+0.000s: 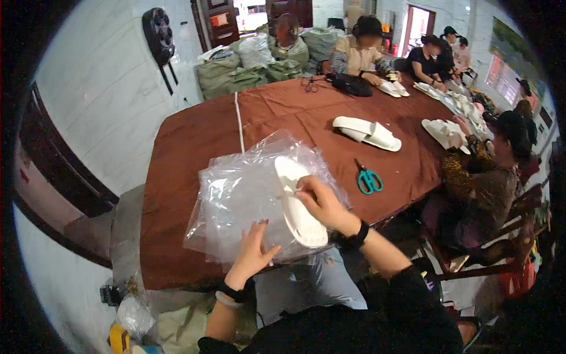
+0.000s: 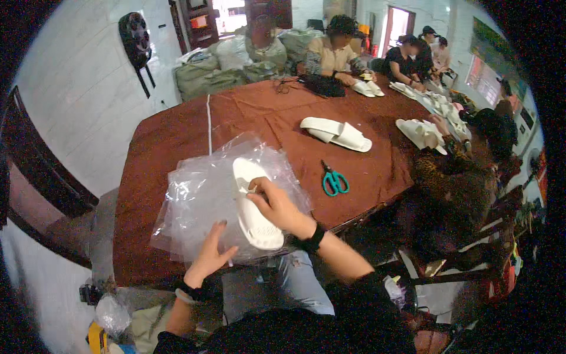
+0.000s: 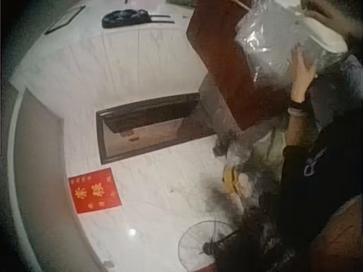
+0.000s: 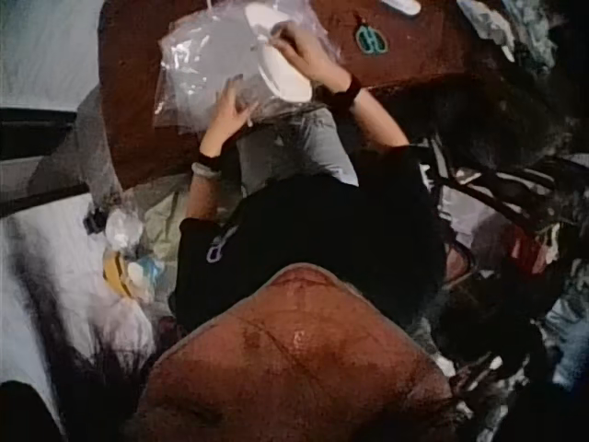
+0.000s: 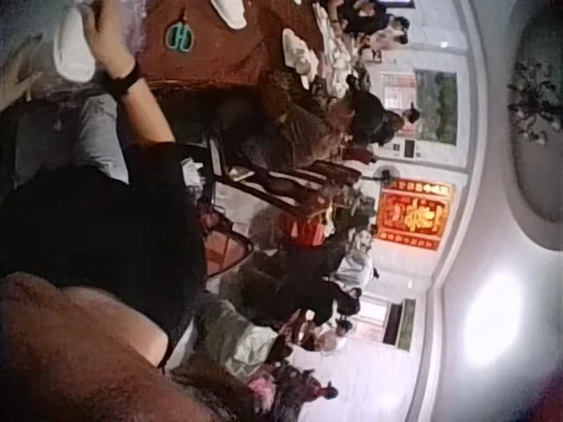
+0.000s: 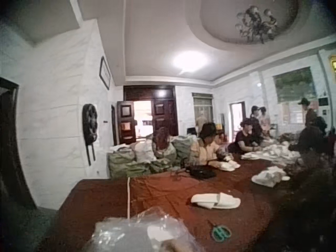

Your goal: Packing slippers into plastic bags and preparing them for shipping.

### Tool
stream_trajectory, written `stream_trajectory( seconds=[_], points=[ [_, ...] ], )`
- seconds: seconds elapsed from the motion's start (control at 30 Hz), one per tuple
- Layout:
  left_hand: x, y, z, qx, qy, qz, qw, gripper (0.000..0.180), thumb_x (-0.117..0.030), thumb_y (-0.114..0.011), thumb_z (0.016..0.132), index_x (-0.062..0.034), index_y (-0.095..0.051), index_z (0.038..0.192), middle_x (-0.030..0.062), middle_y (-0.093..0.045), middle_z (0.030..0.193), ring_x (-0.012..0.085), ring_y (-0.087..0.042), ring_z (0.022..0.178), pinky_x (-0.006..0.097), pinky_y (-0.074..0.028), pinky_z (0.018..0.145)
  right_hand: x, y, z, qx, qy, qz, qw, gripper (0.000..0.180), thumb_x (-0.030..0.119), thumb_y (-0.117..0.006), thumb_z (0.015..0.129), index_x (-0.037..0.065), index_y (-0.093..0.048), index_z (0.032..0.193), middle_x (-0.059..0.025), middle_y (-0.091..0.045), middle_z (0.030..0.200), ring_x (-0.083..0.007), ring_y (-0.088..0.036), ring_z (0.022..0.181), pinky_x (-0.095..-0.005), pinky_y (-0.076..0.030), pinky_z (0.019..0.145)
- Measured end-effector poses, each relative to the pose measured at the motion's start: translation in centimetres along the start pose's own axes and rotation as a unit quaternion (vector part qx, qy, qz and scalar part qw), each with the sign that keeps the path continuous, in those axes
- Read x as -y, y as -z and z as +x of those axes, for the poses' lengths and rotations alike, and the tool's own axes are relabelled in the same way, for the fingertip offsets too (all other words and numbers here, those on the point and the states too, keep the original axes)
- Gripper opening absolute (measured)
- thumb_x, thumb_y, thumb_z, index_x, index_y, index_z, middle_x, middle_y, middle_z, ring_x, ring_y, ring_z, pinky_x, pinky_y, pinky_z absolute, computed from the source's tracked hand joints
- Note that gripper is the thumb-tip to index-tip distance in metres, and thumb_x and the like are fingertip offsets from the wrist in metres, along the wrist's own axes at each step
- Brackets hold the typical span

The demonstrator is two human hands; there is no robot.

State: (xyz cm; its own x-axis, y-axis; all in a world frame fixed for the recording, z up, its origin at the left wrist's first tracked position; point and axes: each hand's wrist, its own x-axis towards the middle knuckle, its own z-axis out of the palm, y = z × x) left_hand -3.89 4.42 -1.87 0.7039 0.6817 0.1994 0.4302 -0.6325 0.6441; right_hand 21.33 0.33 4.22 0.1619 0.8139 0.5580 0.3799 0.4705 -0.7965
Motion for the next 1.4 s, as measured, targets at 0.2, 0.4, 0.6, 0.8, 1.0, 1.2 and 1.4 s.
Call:
stream_trajectory(
  seconds=[0.2,0.4,0.6,0.8,1.0,1.2,1.4],
  points=[
    [1.3,-1.9,-0.6,0.035,-0.067,0.226,0.971,0.057,-0.045,-0.054,0.090,-0.0115,-0.048,0.135,0.0144,-0.041,0.143,0.0351,-0.030,0.137,0.060,-0.017,0.110,-6.2,13.8,6.4,0.189,0.007,-0.406,0.894,0.051,0.041,-0.070,0.078,0.008,-0.054,0.113,-0.0158,-0.063,0.098,-0.0350,-0.059,0.094,-0.0462,-0.044,0.083],
    [1.6,-2.4,-1.1,-0.017,-0.082,0.265,0.961,0.055,-0.045,-0.055,0.089,-0.0133,-0.050,0.134,0.0110,-0.043,0.143,0.0321,-0.034,0.135,0.056,-0.020,0.110,-14.0,26.2,6.6,0.077,-0.177,-0.517,0.834,0.039,0.021,-0.071,0.074,0.014,-0.057,0.109,-0.0123,-0.059,0.109,-0.0354,-0.054,0.104,-0.0449,-0.045,0.090],
    [1.0,-2.3,-1.4,-0.017,-0.059,0.252,0.966,0.053,-0.043,-0.055,0.089,-0.0137,-0.050,0.133,0.0104,-0.043,0.143,0.0319,-0.035,0.134,0.056,-0.021,0.110,-17.5,27.5,6.1,-0.158,-0.115,-0.618,0.762,0.036,0.010,-0.070,0.072,0.008,-0.057,0.105,-0.0132,-0.054,0.114,-0.0354,-0.050,0.109,-0.0464,-0.045,0.087],
    [0.3,-2.0,-0.5,-0.003,-0.066,0.253,0.965,0.052,-0.043,-0.052,0.090,-0.0156,-0.048,0.135,0.0087,-0.040,0.144,0.0311,-0.034,0.135,0.054,-0.020,0.111,-10.9,15.6,6.0,0.034,0.076,-0.368,0.926,0.042,0.014,-0.069,0.075,0.009,-0.056,0.115,-0.0137,-0.050,0.123,-0.0351,-0.045,0.115,-0.0439,-0.038,0.097],
    [1.5,-2.0,-2.0,-0.022,-0.056,0.229,0.971,0.053,-0.040,-0.051,0.092,-0.0115,-0.045,0.136,0.0096,-0.041,0.144,0.0295,-0.033,0.136,0.052,-0.016,0.113,-1.0,2.4,-2.8,0.411,0.070,-0.375,0.828,0.062,0.048,-0.057,0.087,0.013,-0.044,0.136,-0.0145,-0.034,0.146,-0.0342,-0.027,0.138,-0.0615,-0.023,0.107],
    [-0.6,0.7,-5.0,-0.181,-0.060,0.131,0.973,0.040,-0.023,-0.063,0.086,-0.0088,-0.057,0.123,0.0106,-0.054,0.128,0.0273,-0.052,0.119,0.043,-0.038,0.103,-2.1,0.4,-5.7,0.362,-0.013,-0.459,0.811,0.077,0.055,-0.057,0.083,0.015,-0.035,0.144,-0.0145,-0.025,0.152,-0.0354,-0.022,0.140,-0.0624,-0.017,0.108],
    [1.5,1.5,-16.3,-0.048,0.193,-0.370,0.908,0.022,-0.022,-0.064,0.088,-0.0018,-0.068,0.096,0.0104,-0.068,0.092,0.0204,-0.064,0.086,0.031,-0.049,0.076,-3.1,-0.8,-6.2,0.363,-0.021,-0.490,0.793,0.072,0.053,-0.052,0.087,0.020,-0.028,0.148,-0.0099,-0.020,0.155,-0.0313,-0.015,0.144,-0.0616,-0.010,0.110]
  ],
)
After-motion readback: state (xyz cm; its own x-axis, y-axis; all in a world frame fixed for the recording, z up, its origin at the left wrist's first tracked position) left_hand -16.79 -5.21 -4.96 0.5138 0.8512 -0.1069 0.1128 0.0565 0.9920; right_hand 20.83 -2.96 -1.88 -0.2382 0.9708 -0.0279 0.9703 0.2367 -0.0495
